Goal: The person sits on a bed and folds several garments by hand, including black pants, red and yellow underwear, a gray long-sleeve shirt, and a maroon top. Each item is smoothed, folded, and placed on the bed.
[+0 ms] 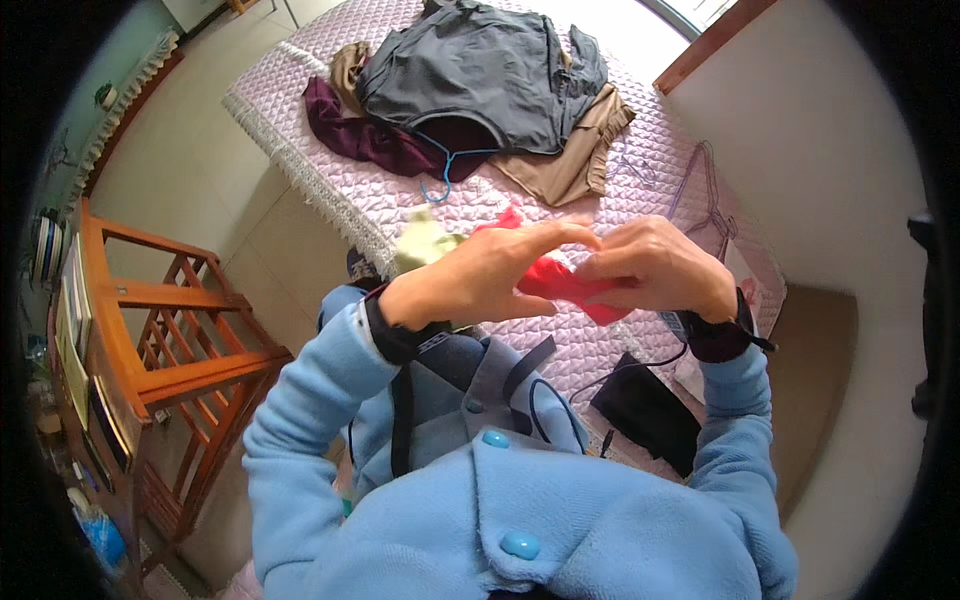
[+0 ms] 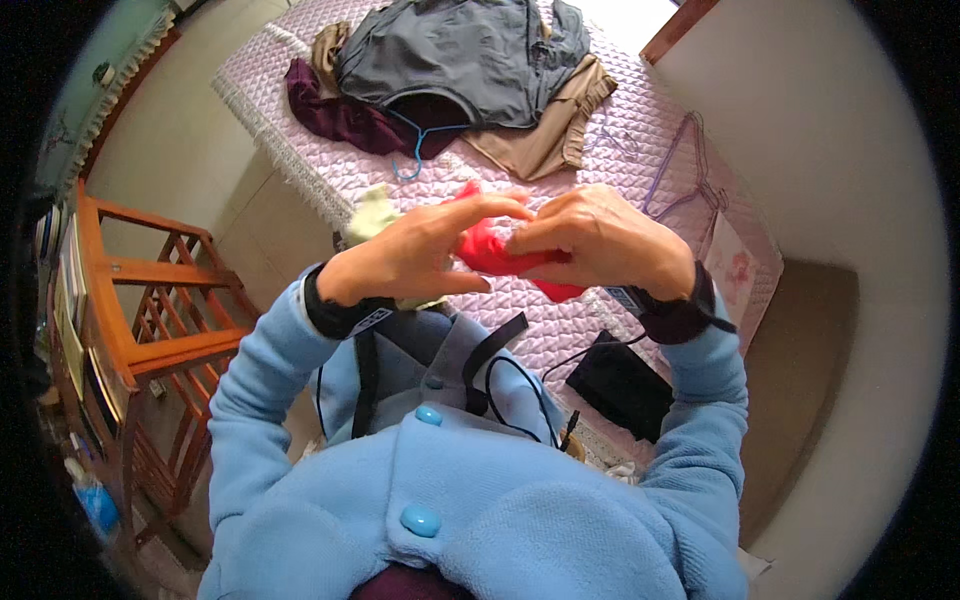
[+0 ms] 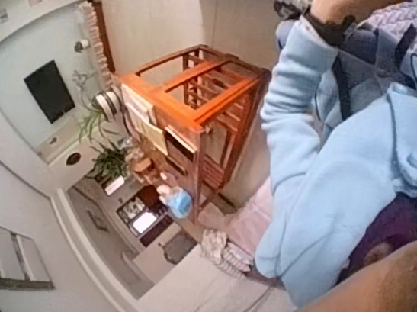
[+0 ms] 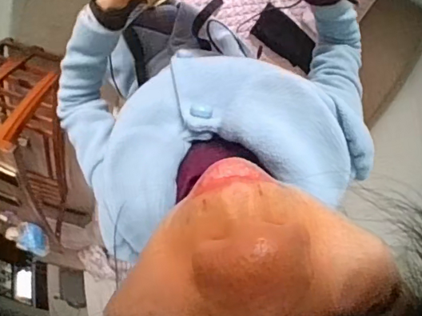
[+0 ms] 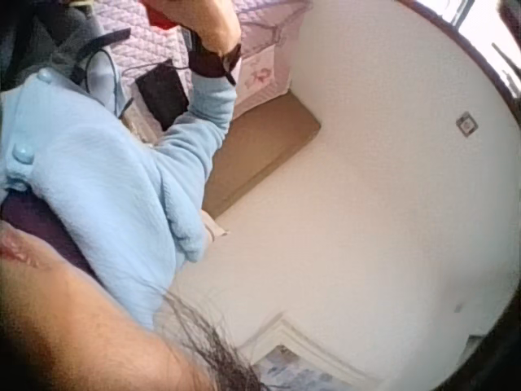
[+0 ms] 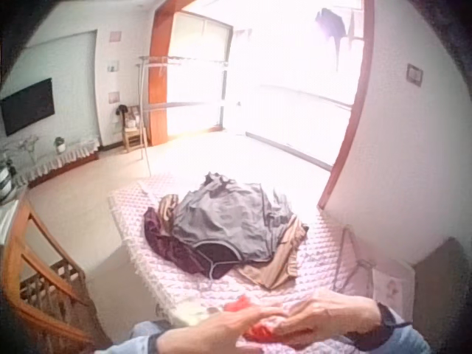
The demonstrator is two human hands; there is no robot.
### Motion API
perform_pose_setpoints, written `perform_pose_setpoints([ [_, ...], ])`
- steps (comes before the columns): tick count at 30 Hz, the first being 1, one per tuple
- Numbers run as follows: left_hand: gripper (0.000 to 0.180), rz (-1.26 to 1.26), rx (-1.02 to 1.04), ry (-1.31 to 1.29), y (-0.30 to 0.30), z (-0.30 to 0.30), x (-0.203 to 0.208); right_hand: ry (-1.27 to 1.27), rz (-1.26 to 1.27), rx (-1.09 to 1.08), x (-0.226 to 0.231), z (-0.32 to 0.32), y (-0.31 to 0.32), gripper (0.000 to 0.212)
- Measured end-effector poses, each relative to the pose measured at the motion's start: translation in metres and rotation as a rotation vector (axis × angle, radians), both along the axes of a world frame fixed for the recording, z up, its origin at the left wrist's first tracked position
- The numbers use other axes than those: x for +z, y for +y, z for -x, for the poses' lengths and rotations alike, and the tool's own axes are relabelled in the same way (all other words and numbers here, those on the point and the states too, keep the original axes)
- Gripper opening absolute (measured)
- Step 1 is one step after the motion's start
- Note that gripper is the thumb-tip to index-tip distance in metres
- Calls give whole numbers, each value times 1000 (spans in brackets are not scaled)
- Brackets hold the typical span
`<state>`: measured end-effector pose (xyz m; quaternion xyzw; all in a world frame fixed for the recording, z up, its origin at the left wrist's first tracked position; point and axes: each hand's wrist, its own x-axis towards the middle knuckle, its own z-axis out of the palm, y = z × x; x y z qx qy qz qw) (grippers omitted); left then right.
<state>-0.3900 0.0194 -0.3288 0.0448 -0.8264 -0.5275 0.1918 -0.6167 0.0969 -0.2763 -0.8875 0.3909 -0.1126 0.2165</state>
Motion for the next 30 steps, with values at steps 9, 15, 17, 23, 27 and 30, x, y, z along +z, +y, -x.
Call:
perform_pose_setpoints([
  [9,33,95,-313,-420,-2,-42,-28,-10,-9,-157,18,-5,26,11],
  [15,17,578,132,-462,-21,-87,1,-20,138,-421,22,19,44,10],
  [17,11,763,250,-400,-26,-98,13,-54,168,-477,22,32,49,10],
  [23,10,523,393,-230,-30,-101,30,-231,234,-598,-1,59,62,11],
  [27,7,136,334,-327,-29,-102,37,-599,58,-742,-9,67,79,8],
  [30,9,-110,274,-357,-34,-98,35,-668,-52,-818,-16,79,88,12],
])
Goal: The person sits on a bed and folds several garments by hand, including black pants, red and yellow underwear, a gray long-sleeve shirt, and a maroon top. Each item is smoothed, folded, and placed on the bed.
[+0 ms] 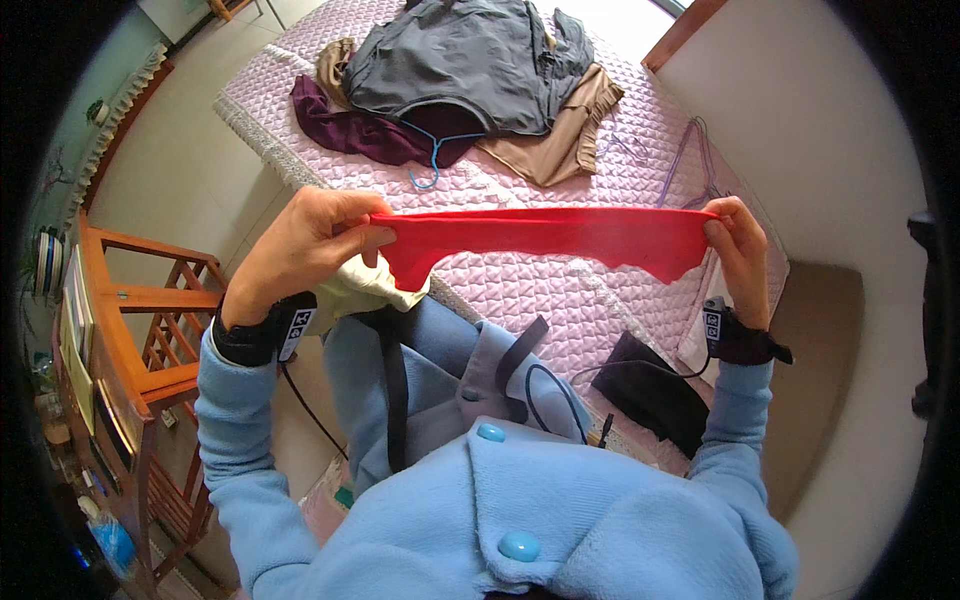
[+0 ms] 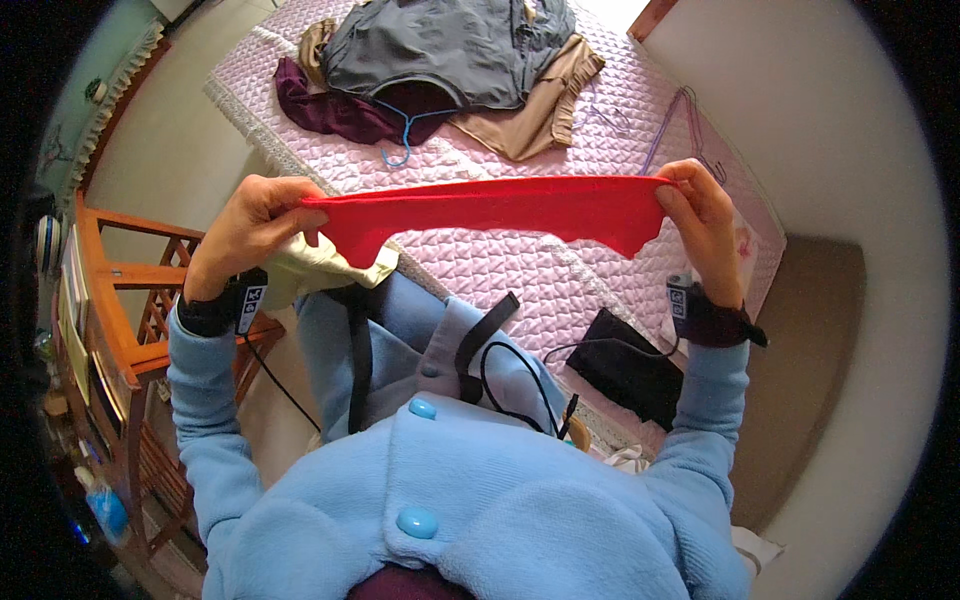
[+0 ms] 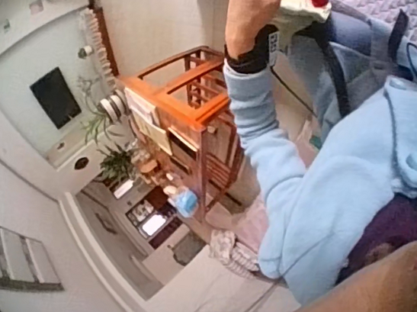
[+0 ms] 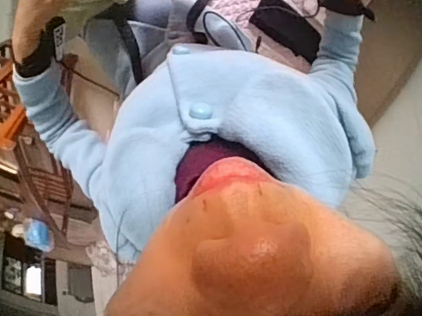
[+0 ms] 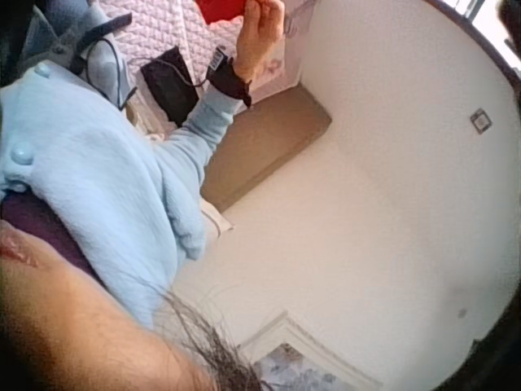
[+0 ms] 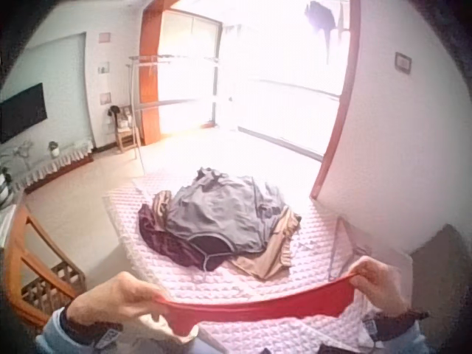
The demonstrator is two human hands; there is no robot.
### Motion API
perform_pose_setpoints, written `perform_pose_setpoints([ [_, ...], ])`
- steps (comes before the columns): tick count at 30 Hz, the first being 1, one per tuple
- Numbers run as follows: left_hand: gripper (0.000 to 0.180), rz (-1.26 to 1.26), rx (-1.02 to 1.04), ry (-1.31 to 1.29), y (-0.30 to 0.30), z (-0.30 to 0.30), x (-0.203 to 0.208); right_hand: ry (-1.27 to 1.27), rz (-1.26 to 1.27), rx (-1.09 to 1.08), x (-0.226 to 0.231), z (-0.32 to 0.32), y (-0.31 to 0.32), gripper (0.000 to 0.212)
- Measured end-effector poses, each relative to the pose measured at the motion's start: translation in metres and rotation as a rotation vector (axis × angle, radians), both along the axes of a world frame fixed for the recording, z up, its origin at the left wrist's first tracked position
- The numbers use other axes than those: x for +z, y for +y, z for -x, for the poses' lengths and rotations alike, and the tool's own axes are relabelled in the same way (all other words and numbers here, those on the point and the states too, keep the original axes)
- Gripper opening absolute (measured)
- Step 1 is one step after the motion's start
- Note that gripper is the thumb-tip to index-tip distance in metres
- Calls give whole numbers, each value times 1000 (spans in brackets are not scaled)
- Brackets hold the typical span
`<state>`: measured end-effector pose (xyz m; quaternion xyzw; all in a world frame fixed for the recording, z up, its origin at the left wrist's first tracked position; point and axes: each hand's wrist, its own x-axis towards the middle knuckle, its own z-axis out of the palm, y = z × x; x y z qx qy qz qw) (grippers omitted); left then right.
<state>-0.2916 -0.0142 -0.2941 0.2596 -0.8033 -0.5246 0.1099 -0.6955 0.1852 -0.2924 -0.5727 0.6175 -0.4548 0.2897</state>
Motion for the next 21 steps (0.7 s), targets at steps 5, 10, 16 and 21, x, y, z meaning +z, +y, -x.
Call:
perform_pose_setpoints([
  [5,10,69,4,-55,-25,37,-51,-58,-150,-99,-71,42,-25,16],
  [10,22,888,88,-370,-47,47,-113,317,-495,-198,-166,85,-80,22],
  [16,16,662,-174,-570,-55,11,-63,-18,-113,215,-144,-11,-136,31],
  [21,14,211,-138,-243,-38,15,11,-331,-14,741,-74,-148,-170,38],
])
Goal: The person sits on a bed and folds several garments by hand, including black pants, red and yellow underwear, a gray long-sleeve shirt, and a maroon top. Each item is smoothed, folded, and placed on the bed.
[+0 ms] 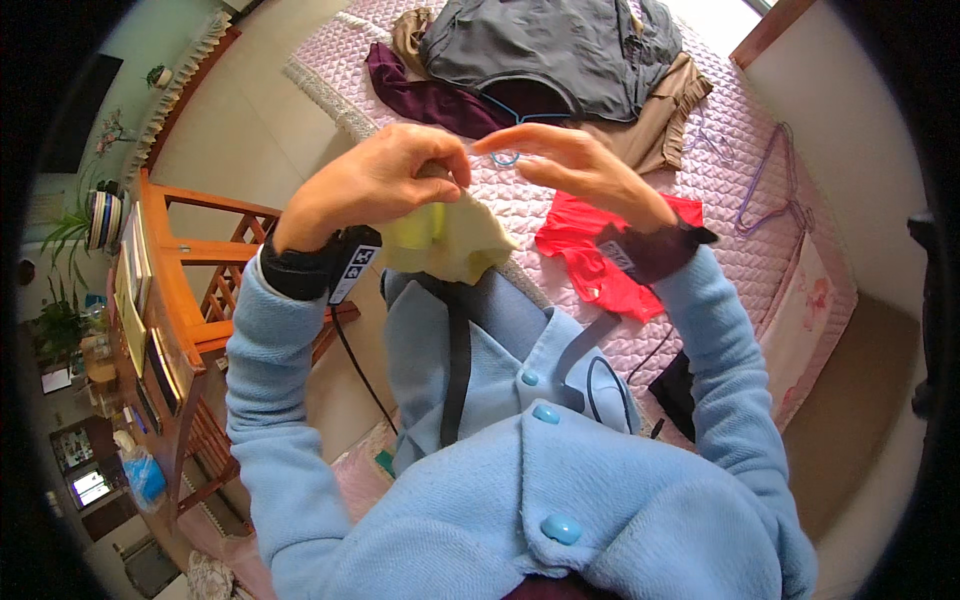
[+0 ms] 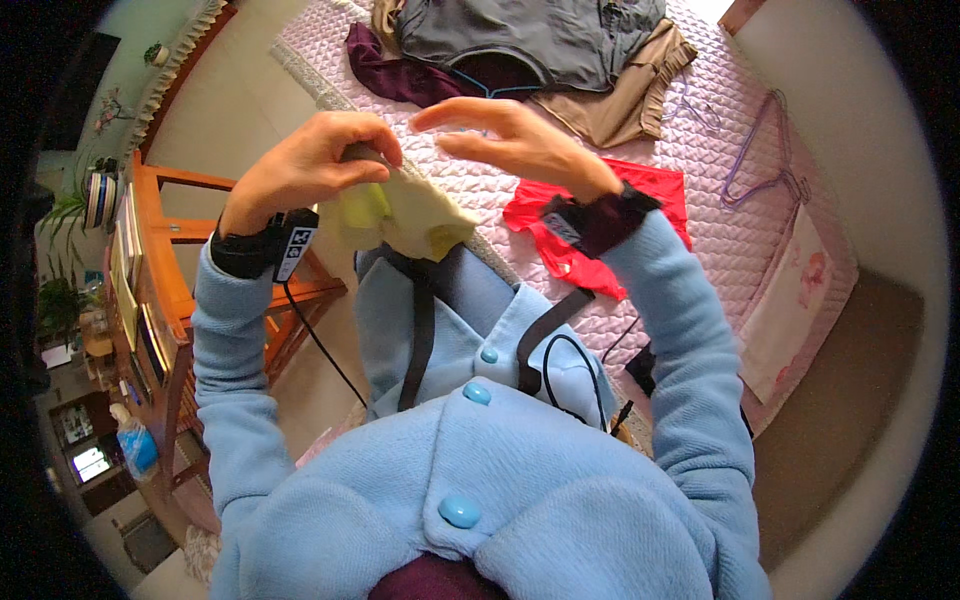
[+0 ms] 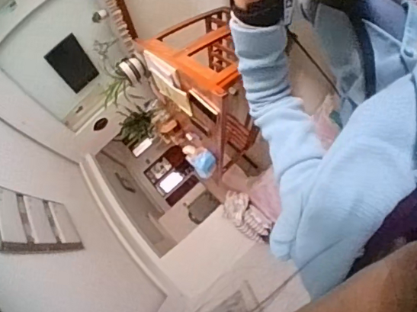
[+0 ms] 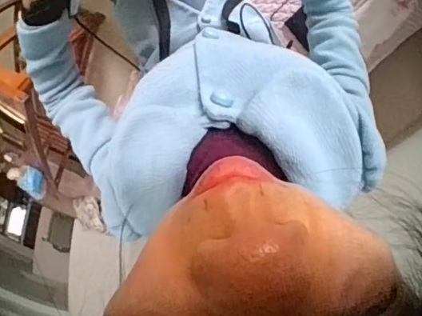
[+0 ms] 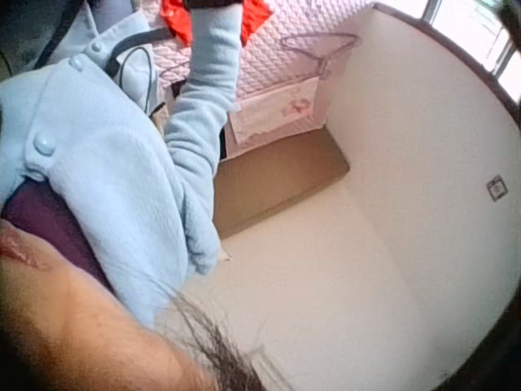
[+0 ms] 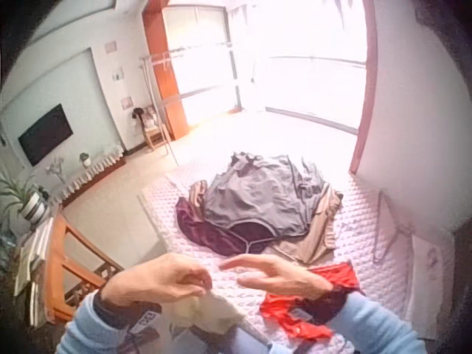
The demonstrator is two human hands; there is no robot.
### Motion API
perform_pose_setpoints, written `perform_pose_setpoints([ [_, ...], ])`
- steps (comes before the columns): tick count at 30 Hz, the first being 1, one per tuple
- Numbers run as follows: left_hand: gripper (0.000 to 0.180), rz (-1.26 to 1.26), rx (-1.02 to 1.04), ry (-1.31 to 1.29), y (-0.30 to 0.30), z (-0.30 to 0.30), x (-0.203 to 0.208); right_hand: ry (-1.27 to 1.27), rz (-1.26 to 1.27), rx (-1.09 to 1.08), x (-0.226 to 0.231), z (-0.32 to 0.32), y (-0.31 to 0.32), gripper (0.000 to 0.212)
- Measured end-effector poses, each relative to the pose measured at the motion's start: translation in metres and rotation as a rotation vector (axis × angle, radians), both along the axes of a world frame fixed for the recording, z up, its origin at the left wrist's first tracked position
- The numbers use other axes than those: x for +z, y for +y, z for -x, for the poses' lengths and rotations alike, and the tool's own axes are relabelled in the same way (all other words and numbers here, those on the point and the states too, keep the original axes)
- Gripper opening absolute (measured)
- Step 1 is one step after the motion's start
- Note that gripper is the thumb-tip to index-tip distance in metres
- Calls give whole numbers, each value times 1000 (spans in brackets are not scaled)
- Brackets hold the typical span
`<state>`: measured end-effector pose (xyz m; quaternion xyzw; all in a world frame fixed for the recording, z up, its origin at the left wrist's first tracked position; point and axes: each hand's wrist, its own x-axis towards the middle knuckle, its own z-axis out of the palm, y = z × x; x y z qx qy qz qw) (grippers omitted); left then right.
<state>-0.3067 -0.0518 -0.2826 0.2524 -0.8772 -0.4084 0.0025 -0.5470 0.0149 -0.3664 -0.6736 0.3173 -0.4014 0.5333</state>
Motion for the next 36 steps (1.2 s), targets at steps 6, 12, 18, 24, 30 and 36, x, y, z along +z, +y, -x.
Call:
perform_pose_setpoints([
  [6,21,-155,109,241,11,-21,45,-26,-140,237,37,-34,-8,35],
  [12,22,-1,266,37,12,-51,47,359,-123,-42,33,28,-2,44],
  [18,12,294,246,-313,6,-65,40,618,415,-241,55,86,14,13],
  [24,11,753,-174,78,36,-34,1,1077,856,-348,61,128,67,11],
  [30,13,937,-236,199,55,20,-13,1210,761,-606,56,154,111,21],
  [36,12,670,-297,371,107,48,-35,1085,320,-513,60,172,180,14],
])
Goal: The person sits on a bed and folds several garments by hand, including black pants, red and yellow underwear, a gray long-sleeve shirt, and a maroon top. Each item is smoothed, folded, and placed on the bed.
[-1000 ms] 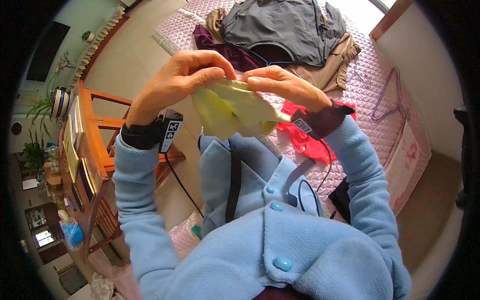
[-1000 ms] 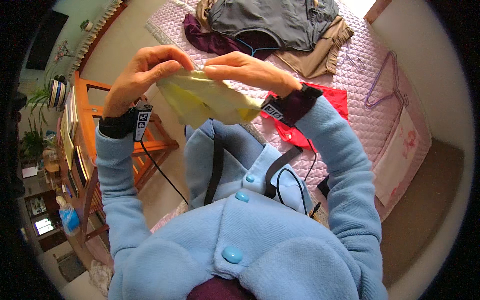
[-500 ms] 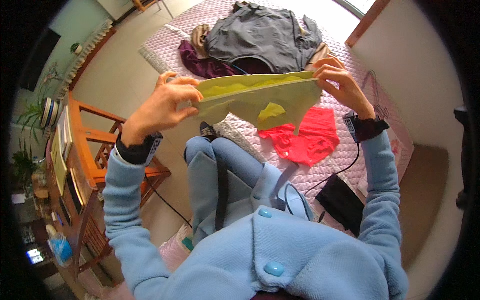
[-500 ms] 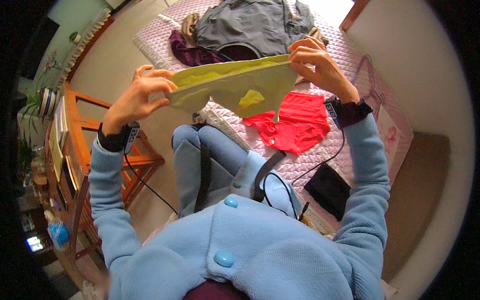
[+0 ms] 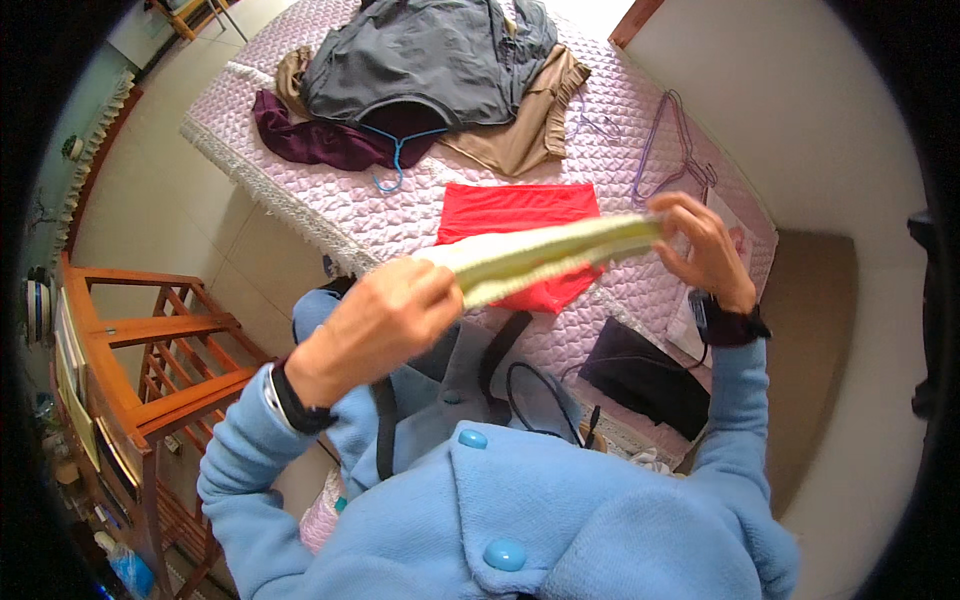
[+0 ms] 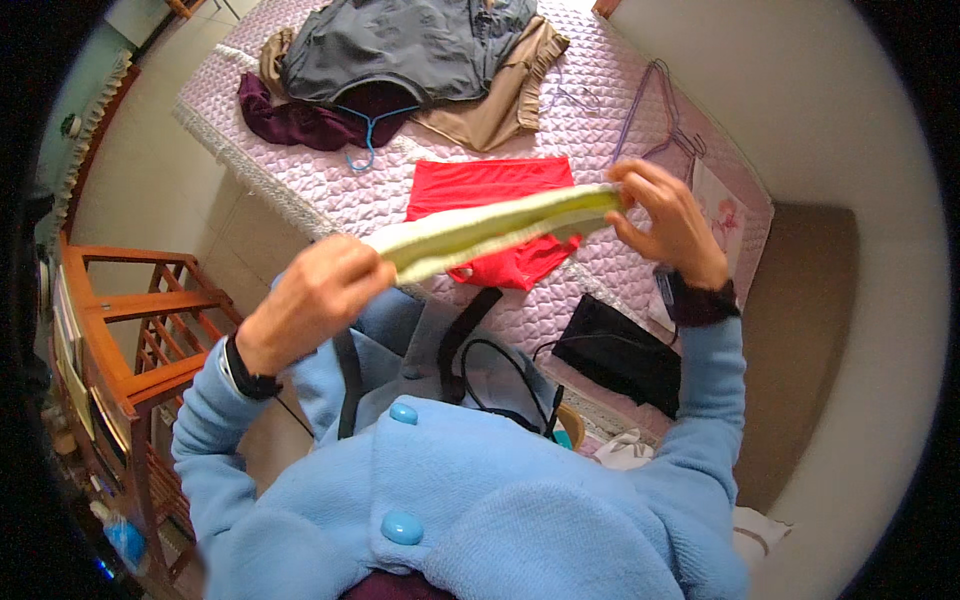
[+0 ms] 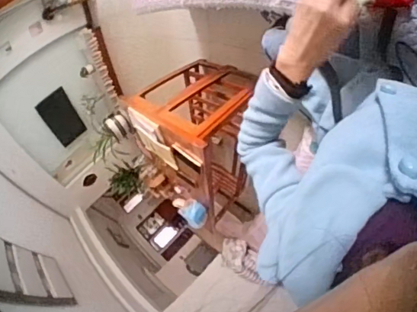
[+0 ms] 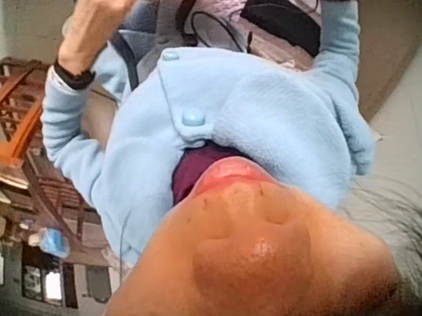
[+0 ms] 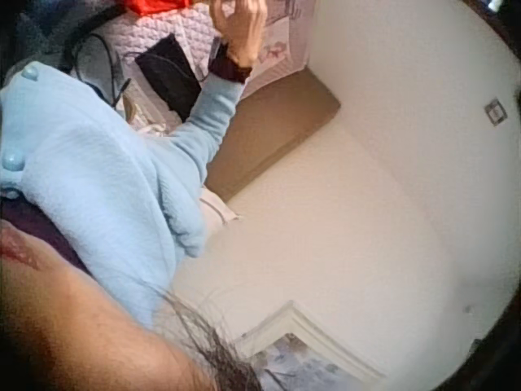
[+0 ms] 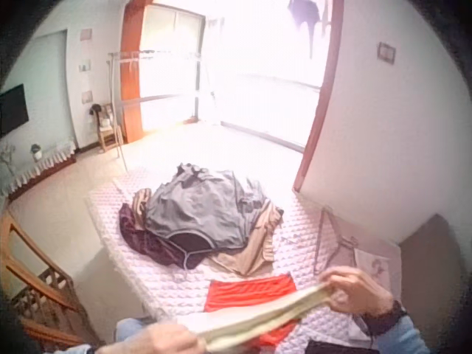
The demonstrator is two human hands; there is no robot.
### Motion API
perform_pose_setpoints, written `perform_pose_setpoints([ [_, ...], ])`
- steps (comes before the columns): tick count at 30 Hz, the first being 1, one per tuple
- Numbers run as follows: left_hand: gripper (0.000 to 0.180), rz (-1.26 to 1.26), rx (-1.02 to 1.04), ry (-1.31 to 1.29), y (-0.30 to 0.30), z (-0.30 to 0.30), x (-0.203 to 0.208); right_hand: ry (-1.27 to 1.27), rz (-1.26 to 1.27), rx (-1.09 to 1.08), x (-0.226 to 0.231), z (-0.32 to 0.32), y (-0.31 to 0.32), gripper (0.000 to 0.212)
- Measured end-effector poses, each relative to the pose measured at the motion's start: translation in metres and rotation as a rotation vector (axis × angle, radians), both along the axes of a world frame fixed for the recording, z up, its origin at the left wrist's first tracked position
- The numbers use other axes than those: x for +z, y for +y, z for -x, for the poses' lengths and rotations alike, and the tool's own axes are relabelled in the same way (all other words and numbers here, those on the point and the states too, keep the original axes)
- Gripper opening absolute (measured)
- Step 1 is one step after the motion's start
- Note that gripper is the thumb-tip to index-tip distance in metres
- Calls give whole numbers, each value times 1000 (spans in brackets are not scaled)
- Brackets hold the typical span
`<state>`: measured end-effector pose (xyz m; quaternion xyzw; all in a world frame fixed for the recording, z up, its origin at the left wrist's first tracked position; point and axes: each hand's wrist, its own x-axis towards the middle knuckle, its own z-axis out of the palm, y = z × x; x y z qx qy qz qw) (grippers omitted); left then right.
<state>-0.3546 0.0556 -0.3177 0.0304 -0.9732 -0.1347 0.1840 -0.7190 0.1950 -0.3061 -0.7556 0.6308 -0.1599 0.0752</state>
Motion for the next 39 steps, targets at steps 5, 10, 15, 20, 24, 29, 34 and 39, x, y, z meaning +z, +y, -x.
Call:
perform_pose_setpoints([
  [5,16,-525,-74,13,10,17,-11,-534,-103,-23,5,17,31,21],
  [10,15,-462,-2,14,6,55,-8,-590,-241,204,-24,-52,-11,57],
  [15,14,-467,129,75,-4,50,24,-420,108,157,-82,-151,-36,42],
  [20,13,-364,349,34,-36,12,50,-593,-79,38,-108,-96,-44,29],
  [24,13,-501,491,-42,-65,9,26,-730,-167,-57,-96,-29,-43,12],
  [29,13,-386,400,24,-80,1,8,-366,-86,179,-69,3,-47,12],
  [34,12,-249,364,35,-78,-9,10,-161,129,82,-52,9,-41,13],
  [39,12,-468,366,15,-59,-6,9,-398,73,-125,-34,17,-6,12],
])
